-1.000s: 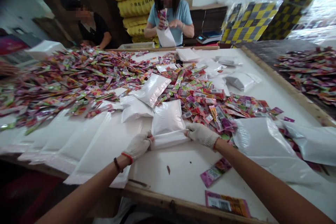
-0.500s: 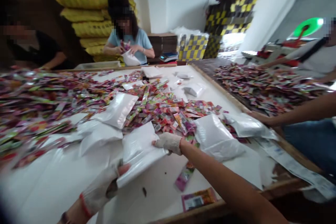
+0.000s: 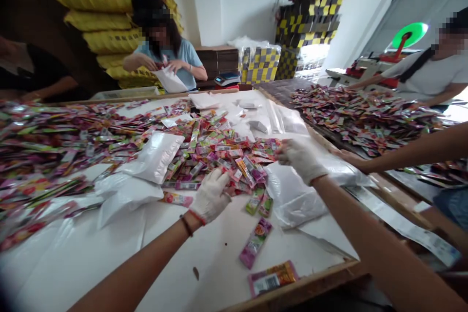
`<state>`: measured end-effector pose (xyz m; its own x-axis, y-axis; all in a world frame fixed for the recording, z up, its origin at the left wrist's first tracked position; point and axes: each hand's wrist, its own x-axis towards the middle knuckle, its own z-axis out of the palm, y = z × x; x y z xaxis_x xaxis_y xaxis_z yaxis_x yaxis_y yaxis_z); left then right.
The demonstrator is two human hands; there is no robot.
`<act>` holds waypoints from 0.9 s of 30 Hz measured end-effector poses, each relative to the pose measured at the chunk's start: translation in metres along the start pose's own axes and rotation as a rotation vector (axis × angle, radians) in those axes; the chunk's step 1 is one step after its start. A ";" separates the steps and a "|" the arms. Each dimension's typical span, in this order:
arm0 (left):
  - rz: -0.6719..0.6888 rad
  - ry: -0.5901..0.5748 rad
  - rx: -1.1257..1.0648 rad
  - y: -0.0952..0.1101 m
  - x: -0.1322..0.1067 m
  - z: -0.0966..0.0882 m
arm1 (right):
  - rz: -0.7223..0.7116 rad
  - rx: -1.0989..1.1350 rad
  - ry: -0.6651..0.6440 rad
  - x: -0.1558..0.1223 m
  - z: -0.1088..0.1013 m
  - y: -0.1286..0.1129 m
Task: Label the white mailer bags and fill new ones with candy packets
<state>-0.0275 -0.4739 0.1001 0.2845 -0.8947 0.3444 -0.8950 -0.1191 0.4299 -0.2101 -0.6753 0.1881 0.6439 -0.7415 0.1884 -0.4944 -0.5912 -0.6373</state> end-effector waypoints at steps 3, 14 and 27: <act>0.021 -0.099 0.179 -0.008 0.032 0.022 | 0.022 -0.115 -0.025 0.003 0.072 -0.005; 0.017 -0.281 0.202 -0.034 -0.132 -0.033 | -0.507 -0.427 -0.334 -0.117 0.190 -0.044; -0.113 -0.184 0.205 -0.031 -0.056 -0.059 | -0.559 -0.502 -0.373 -0.023 0.147 -0.069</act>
<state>0.0042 -0.3948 0.1171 0.3356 -0.9317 0.1389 -0.9174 -0.2898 0.2729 -0.1048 -0.5705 0.1182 0.9787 -0.1960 0.0613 -0.1895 -0.9770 -0.0982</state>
